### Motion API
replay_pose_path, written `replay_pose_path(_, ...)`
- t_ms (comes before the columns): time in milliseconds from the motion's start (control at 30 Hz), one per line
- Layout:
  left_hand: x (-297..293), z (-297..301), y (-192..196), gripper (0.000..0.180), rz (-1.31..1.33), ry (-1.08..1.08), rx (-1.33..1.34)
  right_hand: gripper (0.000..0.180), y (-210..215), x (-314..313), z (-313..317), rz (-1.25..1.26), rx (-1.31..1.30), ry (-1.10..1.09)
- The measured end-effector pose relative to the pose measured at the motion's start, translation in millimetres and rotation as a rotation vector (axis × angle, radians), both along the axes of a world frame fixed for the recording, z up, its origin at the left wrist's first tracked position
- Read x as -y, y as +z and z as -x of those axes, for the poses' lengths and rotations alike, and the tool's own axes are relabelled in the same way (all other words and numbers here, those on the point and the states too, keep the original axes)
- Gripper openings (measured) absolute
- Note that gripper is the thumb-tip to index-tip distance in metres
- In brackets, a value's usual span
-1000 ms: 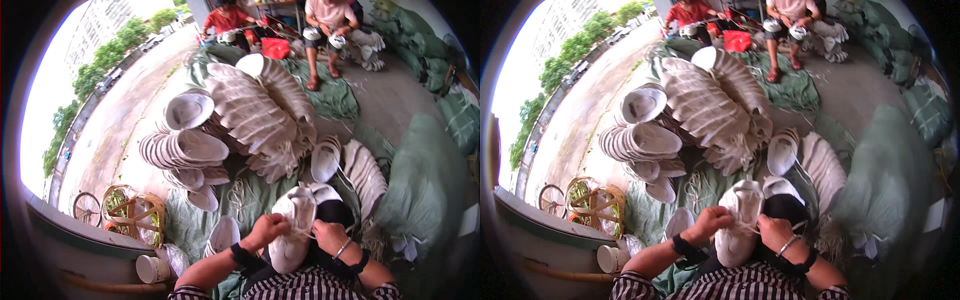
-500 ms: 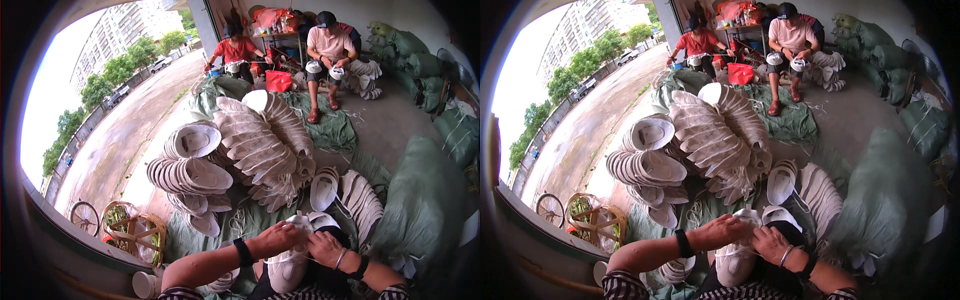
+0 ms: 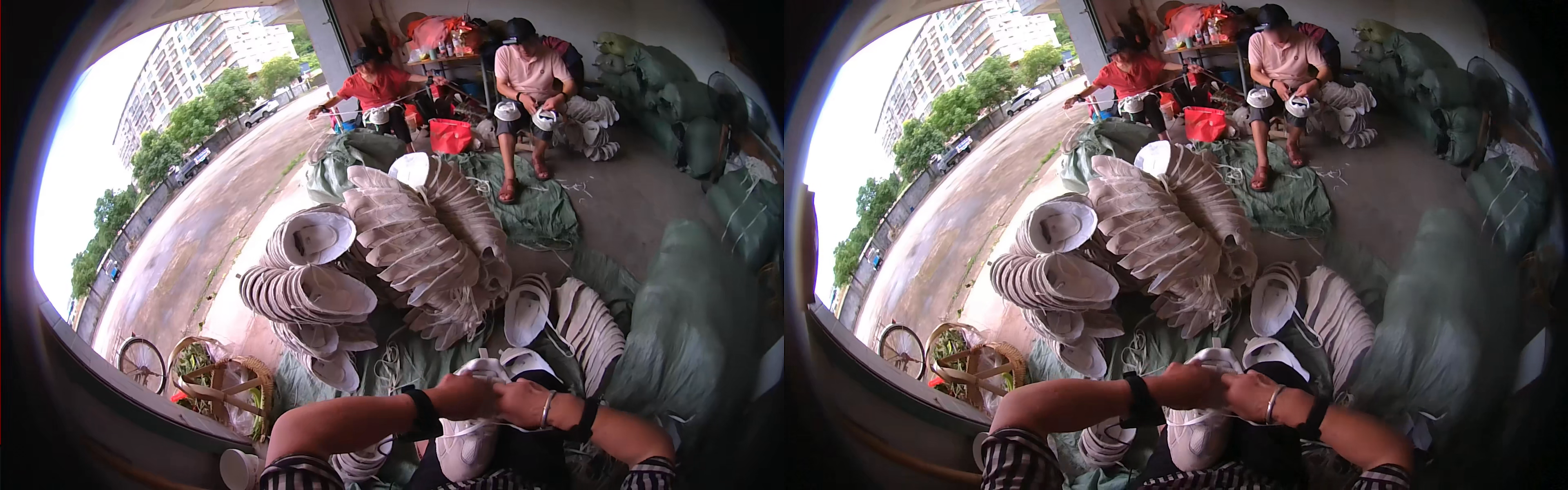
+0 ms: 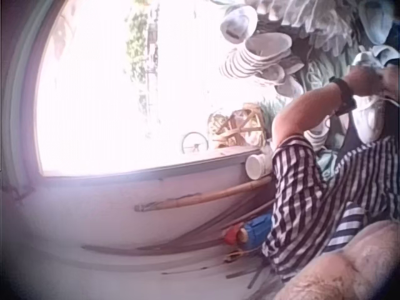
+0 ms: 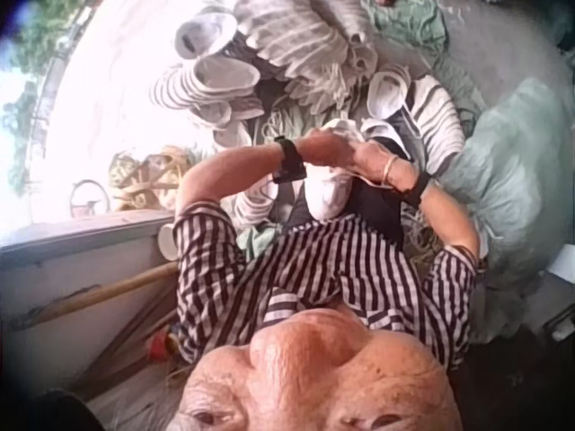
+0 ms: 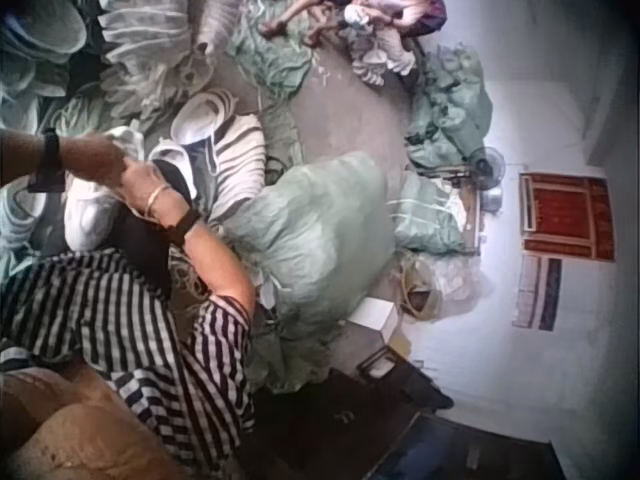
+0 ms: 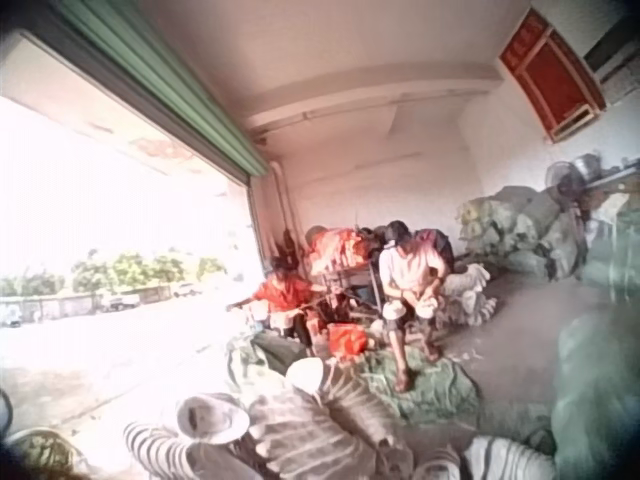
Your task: Lacing up white sneakers while sitting in a workshop.
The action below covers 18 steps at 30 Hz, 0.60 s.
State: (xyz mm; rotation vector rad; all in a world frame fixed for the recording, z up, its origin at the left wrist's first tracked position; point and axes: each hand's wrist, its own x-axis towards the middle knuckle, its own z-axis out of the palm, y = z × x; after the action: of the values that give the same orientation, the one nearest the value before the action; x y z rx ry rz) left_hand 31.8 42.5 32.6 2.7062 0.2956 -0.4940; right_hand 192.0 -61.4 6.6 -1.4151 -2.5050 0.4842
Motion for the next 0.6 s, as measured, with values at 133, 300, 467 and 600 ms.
replay_pose_path(133, -29.3, 9.0, -13.0, 0.023, 0.617, 0.249, 0.146, 0.016, -0.9, 0.2, 17.8, 0.153, 0.109, -0.216)
replay_pose_path(300, -11.7, 28.3, -3.9, 0.021, 0.164, 0.083, 0.37, 0.016, 18.5, -2.6, 30.0, 0.199, 0.199, -0.246)
replay_pose_path(467, -3.2, 26.6, -1.3, 0.008, 0.065, 0.272, 0.434, 0.007, -10.6, -4.7, 12.2, -0.185, -0.725, -0.353)
replay_pose_path(600, -5.4, 27.0, -4.3, 0.012, 0.644, 0.697, 0.453, 0.013, 1.7, -9.8, -5.1, 0.294, -1.835, -0.737)
